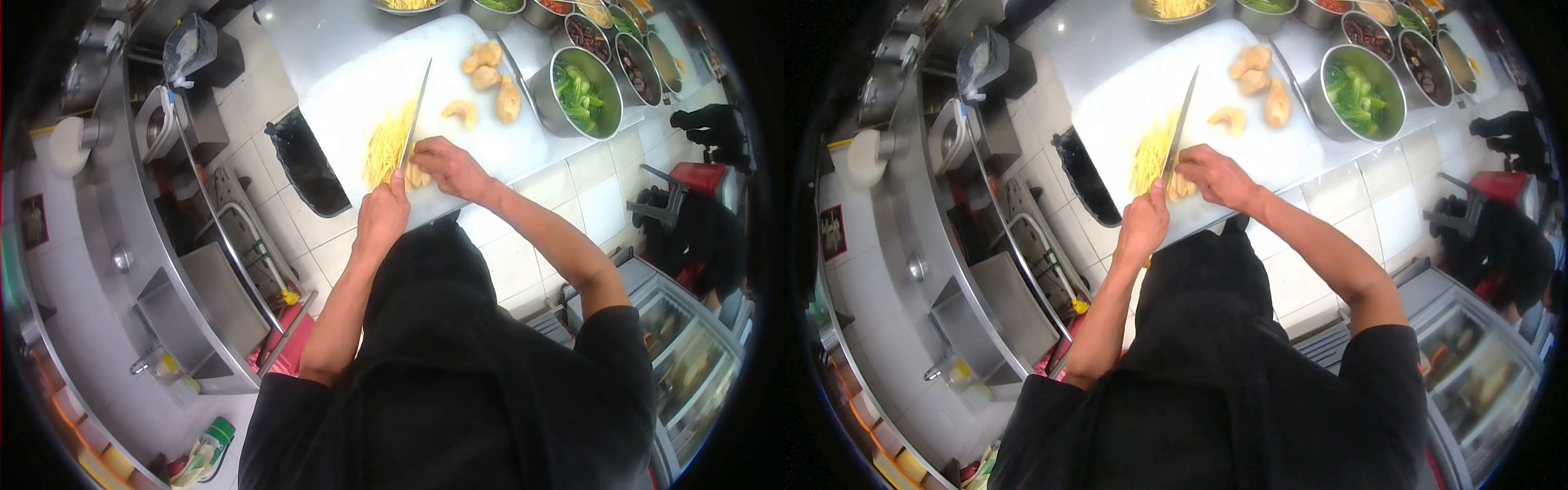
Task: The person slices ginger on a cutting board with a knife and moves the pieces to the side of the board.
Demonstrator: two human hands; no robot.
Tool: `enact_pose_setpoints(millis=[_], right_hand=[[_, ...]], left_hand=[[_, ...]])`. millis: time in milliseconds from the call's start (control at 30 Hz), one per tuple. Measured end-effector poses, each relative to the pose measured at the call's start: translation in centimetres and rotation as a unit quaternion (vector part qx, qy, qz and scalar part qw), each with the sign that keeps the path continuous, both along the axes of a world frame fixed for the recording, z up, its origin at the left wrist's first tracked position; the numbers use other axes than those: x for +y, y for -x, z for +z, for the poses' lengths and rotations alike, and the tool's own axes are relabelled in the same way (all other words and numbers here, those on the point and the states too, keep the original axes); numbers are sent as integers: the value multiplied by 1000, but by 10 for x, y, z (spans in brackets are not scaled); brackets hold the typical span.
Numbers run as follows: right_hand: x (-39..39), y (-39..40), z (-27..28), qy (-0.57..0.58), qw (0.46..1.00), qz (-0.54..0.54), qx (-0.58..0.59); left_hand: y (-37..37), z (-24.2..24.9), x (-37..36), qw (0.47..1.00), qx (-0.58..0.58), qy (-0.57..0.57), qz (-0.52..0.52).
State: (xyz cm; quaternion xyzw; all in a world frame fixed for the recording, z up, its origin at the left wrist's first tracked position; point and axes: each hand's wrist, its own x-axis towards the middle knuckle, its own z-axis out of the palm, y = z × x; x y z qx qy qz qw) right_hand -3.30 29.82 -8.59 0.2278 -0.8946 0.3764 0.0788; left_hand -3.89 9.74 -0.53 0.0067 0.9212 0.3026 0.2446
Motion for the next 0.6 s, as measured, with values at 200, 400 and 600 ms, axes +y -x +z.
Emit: enact_pose_setpoints(millis=[200, 400, 600], right_hand=[[-4, 0, 0, 42, 999, -11, -5], [-4, 2, 5, 47, 999, -5, 0], [-4, 0, 1, 68, 997, -30, -19]], left_hand=[[-41, 27, -27, 998, -60, 34, -7], [-45, -9, -26, 999, -13, 22, -19], [-3, 10, -4, 999, -38, 7, 6]])
